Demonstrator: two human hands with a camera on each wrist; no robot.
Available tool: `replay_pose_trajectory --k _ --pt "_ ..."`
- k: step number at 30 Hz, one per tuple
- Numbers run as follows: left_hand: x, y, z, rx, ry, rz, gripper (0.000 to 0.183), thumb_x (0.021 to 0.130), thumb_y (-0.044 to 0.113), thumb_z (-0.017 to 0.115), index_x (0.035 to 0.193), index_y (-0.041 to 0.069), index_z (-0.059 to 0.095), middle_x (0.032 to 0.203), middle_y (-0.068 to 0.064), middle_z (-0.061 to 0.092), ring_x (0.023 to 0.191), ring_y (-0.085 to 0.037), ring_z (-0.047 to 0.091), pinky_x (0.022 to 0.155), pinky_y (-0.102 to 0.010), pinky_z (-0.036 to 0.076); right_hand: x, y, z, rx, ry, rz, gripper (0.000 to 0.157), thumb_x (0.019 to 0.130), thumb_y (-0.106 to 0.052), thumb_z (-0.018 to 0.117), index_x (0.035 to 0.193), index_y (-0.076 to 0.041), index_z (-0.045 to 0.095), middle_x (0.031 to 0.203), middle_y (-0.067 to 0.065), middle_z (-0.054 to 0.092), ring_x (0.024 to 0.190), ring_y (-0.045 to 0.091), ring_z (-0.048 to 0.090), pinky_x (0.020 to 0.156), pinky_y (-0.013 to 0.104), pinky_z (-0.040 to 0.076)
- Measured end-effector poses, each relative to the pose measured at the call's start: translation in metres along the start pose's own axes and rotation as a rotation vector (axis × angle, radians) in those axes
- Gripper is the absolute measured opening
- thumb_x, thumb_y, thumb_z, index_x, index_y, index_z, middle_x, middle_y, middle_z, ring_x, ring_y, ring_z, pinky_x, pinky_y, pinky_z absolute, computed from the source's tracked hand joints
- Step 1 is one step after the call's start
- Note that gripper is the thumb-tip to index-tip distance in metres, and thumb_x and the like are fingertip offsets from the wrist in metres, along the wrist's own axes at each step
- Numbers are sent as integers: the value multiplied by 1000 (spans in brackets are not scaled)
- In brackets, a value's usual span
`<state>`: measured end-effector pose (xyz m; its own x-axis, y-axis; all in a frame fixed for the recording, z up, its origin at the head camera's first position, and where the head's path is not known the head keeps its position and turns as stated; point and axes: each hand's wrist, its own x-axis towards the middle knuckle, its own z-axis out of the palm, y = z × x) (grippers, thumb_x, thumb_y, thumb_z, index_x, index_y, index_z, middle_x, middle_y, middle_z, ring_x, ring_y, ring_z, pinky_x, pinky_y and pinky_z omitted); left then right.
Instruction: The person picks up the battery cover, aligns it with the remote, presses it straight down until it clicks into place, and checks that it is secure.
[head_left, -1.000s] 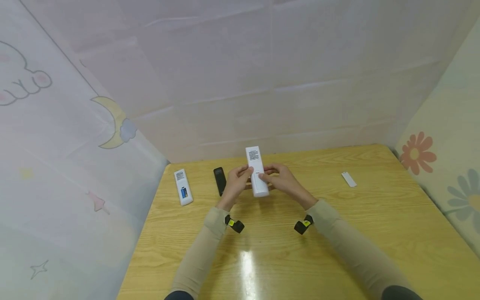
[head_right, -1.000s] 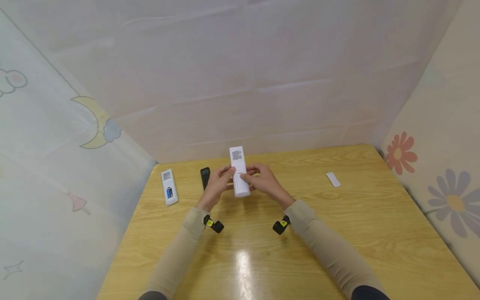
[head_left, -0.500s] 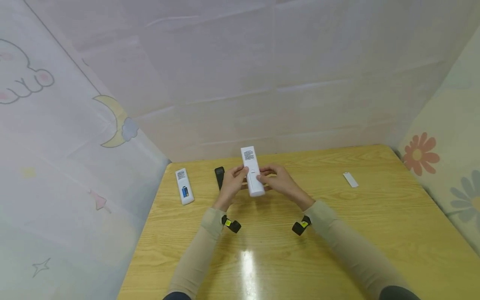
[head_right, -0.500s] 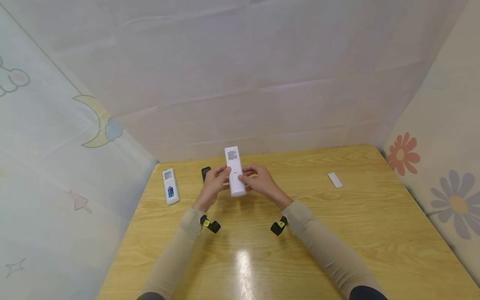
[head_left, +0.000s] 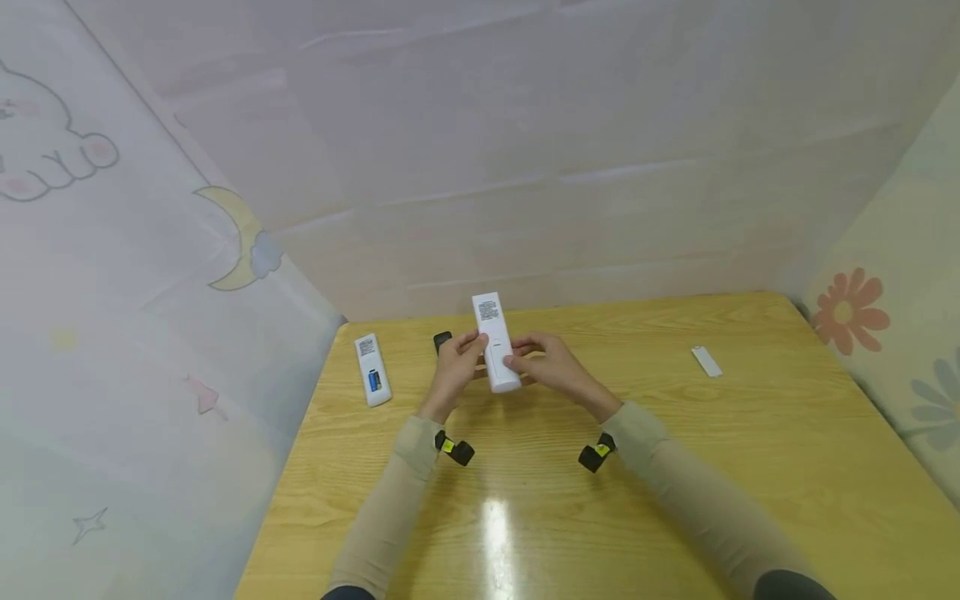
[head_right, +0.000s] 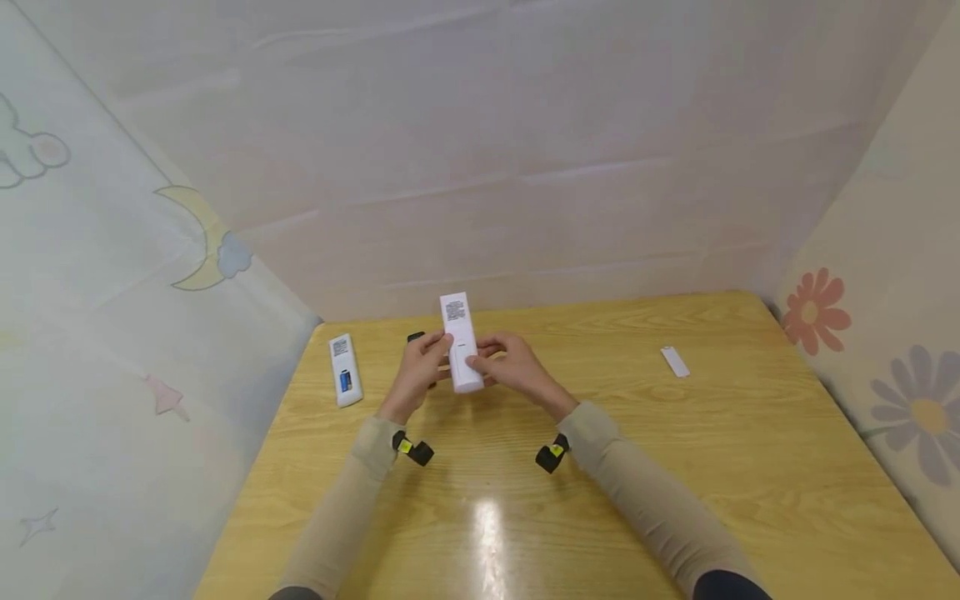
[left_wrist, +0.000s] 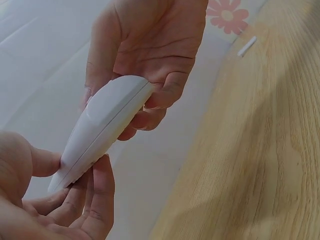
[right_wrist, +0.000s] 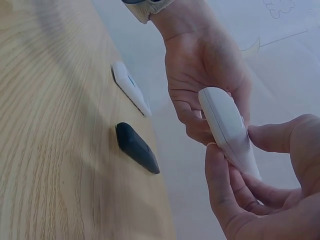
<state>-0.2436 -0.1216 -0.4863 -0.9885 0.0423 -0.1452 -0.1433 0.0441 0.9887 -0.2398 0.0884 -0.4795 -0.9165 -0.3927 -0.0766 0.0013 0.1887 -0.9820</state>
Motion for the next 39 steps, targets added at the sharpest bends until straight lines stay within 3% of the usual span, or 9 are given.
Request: replay_pose_trajectory --k 4,12,19,28,32,39 --pt "-1 0 -6 3 8 9 54 112 30 59 155 -1 51 140 -22 68 115 -35 72 94 -48 64 5 2 5 -4 -6 -9 47 103 -22 74 139 4 60 127 22 63 105 31 70 92 58 63" --pt "-6 1 -25 -4 17 6 55 108 29 65 154 1 53 142 -22 66 118 -35 71 100 -53 61 14 -1 19 19 -23 -43 48 102 -20 75 139 6 60 126 24 63 103 31 71 89 54 65" --pt "-10 1 -44 3 33 9 58 106 23 69 154 -1 51 151 -24 59 117 -32 70 94 -44 65 23 -7 36 29 -39 -38 46 101 -19 75 138 5 61 124 22 64 100 29 72 87 51 66" --pt "-9 5 -60 21 28 12 59 107 23 66 156 -4 47 149 -24 59 114 -31 71 101 -50 61 35 -10 49 -9 -14 -69 43 101 -21 76 136 2 64 121 18 68 102 28 73 79 40 67" --pt "-10 7 -67 39 29 22 59 107 22 66 155 -5 47 148 -25 59 110 -29 71 97 -46 63 38 -11 55 -6 -4 -70 42 101 -20 76 135 2 64 121 17 67 102 28 72 82 44 67" --pt "-14 4 -80 53 40 -2 58 108 21 65 156 -5 47 149 -25 57 115 -32 68 101 -50 61 44 -10 68 8 -13 -56 42 100 -17 77 133 5 63 119 19 67 98 27 71 81 44 67"
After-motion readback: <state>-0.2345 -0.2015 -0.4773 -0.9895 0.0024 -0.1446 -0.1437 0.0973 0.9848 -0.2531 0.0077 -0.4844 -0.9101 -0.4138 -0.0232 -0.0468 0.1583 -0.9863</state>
